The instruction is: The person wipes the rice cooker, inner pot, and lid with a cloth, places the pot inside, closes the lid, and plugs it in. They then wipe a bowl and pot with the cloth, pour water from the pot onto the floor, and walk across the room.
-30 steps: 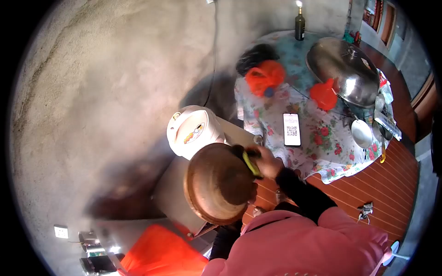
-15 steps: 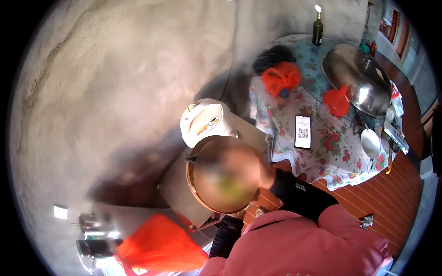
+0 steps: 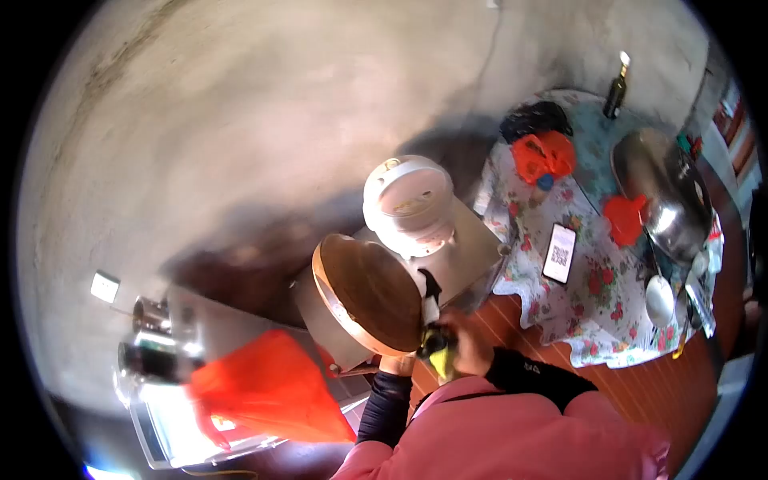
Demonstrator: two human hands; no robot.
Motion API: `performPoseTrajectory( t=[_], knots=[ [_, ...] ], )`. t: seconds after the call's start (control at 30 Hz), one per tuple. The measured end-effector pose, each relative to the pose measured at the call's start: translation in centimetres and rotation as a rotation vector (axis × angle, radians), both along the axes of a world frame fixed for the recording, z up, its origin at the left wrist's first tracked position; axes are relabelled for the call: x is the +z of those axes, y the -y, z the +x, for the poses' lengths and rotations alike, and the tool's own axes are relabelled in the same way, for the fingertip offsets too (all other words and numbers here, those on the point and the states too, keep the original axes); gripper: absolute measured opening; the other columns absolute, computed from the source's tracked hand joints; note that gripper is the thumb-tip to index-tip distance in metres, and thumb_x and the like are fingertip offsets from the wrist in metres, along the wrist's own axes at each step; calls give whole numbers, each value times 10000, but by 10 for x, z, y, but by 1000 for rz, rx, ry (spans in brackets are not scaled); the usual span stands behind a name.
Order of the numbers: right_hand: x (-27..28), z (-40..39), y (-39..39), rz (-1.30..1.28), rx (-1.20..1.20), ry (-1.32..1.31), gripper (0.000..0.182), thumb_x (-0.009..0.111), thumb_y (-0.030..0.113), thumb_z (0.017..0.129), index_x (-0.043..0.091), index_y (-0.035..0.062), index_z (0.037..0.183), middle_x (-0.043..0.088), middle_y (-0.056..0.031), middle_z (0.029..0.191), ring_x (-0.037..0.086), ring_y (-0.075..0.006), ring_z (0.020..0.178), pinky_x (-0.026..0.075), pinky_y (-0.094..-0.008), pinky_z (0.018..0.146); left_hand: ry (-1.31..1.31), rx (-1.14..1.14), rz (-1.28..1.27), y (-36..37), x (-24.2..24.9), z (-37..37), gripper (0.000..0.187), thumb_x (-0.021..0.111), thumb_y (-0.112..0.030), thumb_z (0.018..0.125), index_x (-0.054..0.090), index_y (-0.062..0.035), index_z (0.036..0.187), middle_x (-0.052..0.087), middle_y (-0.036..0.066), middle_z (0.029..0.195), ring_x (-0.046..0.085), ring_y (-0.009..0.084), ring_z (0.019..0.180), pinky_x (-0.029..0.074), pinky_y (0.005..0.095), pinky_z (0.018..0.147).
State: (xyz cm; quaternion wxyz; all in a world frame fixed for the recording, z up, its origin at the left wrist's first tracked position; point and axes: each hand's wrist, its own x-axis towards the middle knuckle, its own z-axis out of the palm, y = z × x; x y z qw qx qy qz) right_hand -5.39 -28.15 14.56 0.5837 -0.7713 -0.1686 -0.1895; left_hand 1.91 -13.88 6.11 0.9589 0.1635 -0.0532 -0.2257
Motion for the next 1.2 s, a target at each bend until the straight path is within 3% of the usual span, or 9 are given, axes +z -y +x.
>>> performPoseTrajectory(
  t=[0.07, 0.13, 0.2, 0.43, 0.63, 0.83, 1.03, 1.1, 1.2],
  knots=[
    [6, -2, 1, 56, 255, -54, 364, 691, 14, 671, 520, 21, 992, 544, -123, 970, 563, -261, 891, 448, -321, 756, 387, 41, 896, -9, 32, -7, 480, 399, -278, 940, 286, -76, 1361, 372, 99, 1358, 421, 257, 1194, 373, 386, 995],
    [33, 0, 7, 51, 400, -61, 251, 639, 15, 733, 549, -1, 967, 572, -135, 988, 574, -249, 906, 451, -309, 773, -53, 77, -13, -21, 34, 0, 523, 429, -334, 918, 296, -75, 1353, 395, 112, 1336, 462, 279, 1165, 480, 410, 877],
    [58, 0, 18, 42, 395, -51, 220, 640, 57, 742, 558, -11, 935, 587, -124, 983, 579, -208, 873, 455, -311, 752, -79, 123, -134, -41, 29, 6, 483, 416, -324, 921, 340, -67, 1323, 497, 116, 1231, 535, 302, 1072, 550, 408, 724],
    [101, 22, 27, 205, 327, 13, 232, 635, 63, 720, 542, -1, 923, 572, -106, 922, 550, -166, 838, 419, -289, 760, -128, 736, 387, -86, 66, -19, 441, 486, 88, 743, 465, -67, 1156, 549, 71, 1043, 561, 207, 928, 479, 321, 840],
    [110, 72, -73, -300, 146, 362, 377, 690, 58, 648, 560, 42, 1001, 534, -137, 1070, 517, -323, 1009, 434, -402, 839, -66, 836, 609, -85, 55, -30, 502, 471, 131, 652, 422, -73, 1109, 519, 40, 1023, 522, 162, 915, 436, 266, 823],
    [31, 117, -121, -1048, 109, 713, 132, 547, 219, 741, 549, 137, 844, 502, -41, 1013, 469, -258, 990, 409, -391, 777, -81, 735, 634, -81, 55, -42, 544, 442, 144, 627, 444, -35, 1141, 539, 57, 1046, 529, 152, 929, 440, 255, 807],
    [5, 128, -98, -1315, -290, 235, 161, 515, 199, 767, 615, 108, 854, 564, -59, 886, 502, -249, 876, 409, -378, 679, -132, 822, 643, -99, 31, -29, 468, 457, 123, 624, 486, -23, 1067, 572, 45, 930, 552, 151, 812, 453, 252, 731],
    [-8, 108, -99, -1271, 47, -235, 248, 596, 228, 704, 622, 64, 889, 615, -143, 931, 571, -331, 899, 461, -424, 710, -142, 846, 643, -102, 20, -25, 441, 454, 114, 633, 495, -26, 1049, 571, 44, 908, 552, 144, 787, 461, 251, 692],
    [-12, 88, -109, -751, 550, -543, 374, 622, 236, 710, 578, 0, 997, 629, -199, 944, 605, -354, 892, 479, -411, 753, -113, 816, 678, -108, 3, -19, 380, 492, 113, 697, 509, -15, 1055, 591, 45, 949, 564, 136, 816, 453, 243, 741]
  ],
)
